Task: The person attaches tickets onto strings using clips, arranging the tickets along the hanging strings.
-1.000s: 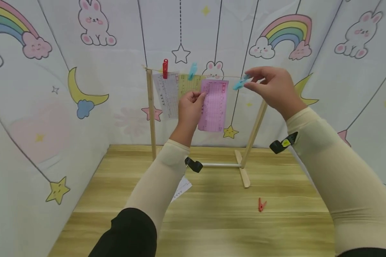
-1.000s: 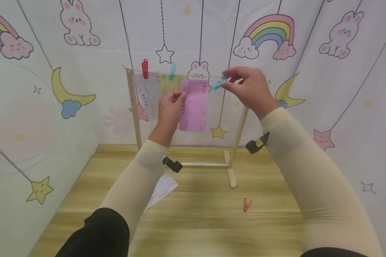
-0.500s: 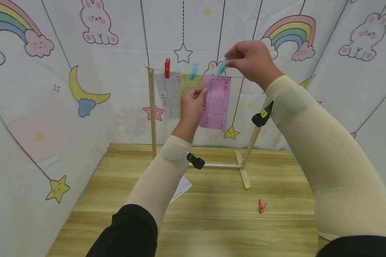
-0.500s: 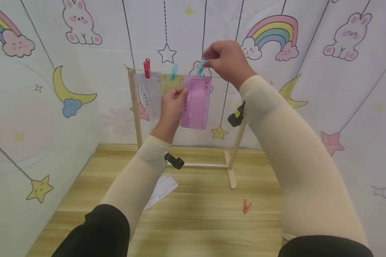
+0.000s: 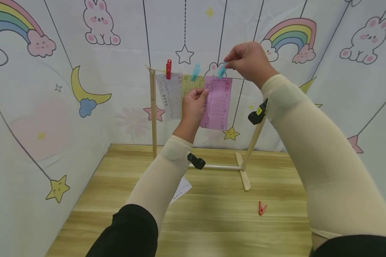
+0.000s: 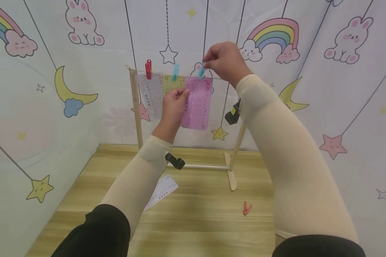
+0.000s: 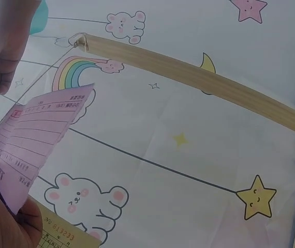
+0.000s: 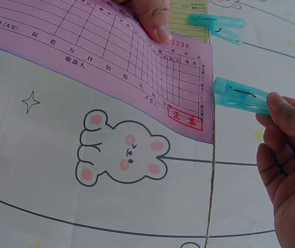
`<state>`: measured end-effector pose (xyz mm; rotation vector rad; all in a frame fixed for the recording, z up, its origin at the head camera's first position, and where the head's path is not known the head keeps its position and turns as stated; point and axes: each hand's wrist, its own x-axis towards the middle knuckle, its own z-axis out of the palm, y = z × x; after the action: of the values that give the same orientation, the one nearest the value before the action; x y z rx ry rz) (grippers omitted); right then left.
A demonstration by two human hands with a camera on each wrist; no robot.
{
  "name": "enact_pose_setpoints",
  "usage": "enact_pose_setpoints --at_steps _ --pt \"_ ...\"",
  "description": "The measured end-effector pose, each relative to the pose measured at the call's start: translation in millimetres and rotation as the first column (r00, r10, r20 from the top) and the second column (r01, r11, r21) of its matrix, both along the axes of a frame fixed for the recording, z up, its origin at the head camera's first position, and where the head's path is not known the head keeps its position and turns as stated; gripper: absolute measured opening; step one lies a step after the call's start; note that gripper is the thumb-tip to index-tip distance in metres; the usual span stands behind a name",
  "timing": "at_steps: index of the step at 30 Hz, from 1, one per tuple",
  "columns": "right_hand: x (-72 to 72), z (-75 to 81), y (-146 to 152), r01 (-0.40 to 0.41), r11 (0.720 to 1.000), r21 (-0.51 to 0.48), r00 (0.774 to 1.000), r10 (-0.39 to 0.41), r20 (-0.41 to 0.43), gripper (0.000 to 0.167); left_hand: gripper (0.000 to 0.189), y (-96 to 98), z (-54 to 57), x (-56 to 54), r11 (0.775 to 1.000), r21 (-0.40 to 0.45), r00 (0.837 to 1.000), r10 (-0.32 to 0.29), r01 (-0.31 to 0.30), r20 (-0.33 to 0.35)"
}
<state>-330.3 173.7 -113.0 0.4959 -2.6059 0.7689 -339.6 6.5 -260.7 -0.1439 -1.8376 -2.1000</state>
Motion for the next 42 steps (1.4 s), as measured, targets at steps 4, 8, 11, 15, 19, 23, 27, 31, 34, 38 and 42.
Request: enact_pose_setpoints --at_steps 4,8,11,15,19,23,27,31,34,38,42 --pt "-2.5 -0.2 -2.5 -0.012 1.000 0.002 0.999 0.012 0.042 0.021 0.023 -0.7 -0.6 -0.1 1.000 0.010 1.000 -0.008 0.008 -0.002" --pt "-4.4 0.1 -5.6 -0.015 1.000 0.014 0.995 0.014 0.096 0.020 0.023 -1.5 -0.6 1.0 1.000 0.017 1.000 -0.014 0.014 -0.002" --pt "-5.2 0.6 -7.0 -0.014 0.999 0.034 0.993 0.010 0.114 0.020 0.023 -2.6 0.4 1.9 1.000 0.016 1.000 -0.012 0.012 -0.007" --pt "-5.1 0.3 -6.6 -0.014 0.999 0.050 0.991 0.007 0.134 0.025 0.024 -3.0 0.7 1.3 1.000 0.017 1.000 -0.009 0.009 -0.017" --pt "-5.3 0.8 -5.9 -0.012 0.998 0.065 0.986 0.001 0.168 0.033 0.023 -3.5 0.0 0.4 1.000 0.021 1.000 -0.009 0.010 -0.023" --pt "-5.6 1.2 -4.2 -0.021 0.996 0.081 0.982 0.005 0.189 0.039 0.024 -4.1 -1.2 -0.4 1.000 0.018 1.000 -0.012 0.012 -0.017" --pt "-4.6 -0.2 -1.3 -0.031 0.996 0.084 0.981 0.014 0.195 0.044 0.024 -4.6 -2.7 -1.7 1.000 0.013 1.000 -0.019 0.019 0.002" --pt "-2.8 -2.1 1.0 -0.039 0.995 0.088 0.982 0.022 0.189 0.046 0.023 -6.2 -2.6 -1.4 0.999 0.017 0.999 -0.030 0.029 0.020" --pt "-1.8 -3.8 2.7 -0.047 0.995 0.091 0.984 0.030 0.177 0.046 0.023 -7.5 -3.1 -1.0 0.999 0.013 0.999 -0.036 0.036 0.023" --pt "-0.2 -5.4 4.6 -0.058 0.995 0.083 0.983 0.042 0.177 0.048 0.024 -9.8 -6.0 -1.3 0.999 0.003 0.999 -0.048 0.047 0.010" --pt "1.6 -5.8 8.7 -0.049 0.994 0.101 0.984 0.031 0.178 0.053 0.024 -13.1 -13.9 -2.6 0.999 -0.014 0.999 -0.047 0.046 -0.018"
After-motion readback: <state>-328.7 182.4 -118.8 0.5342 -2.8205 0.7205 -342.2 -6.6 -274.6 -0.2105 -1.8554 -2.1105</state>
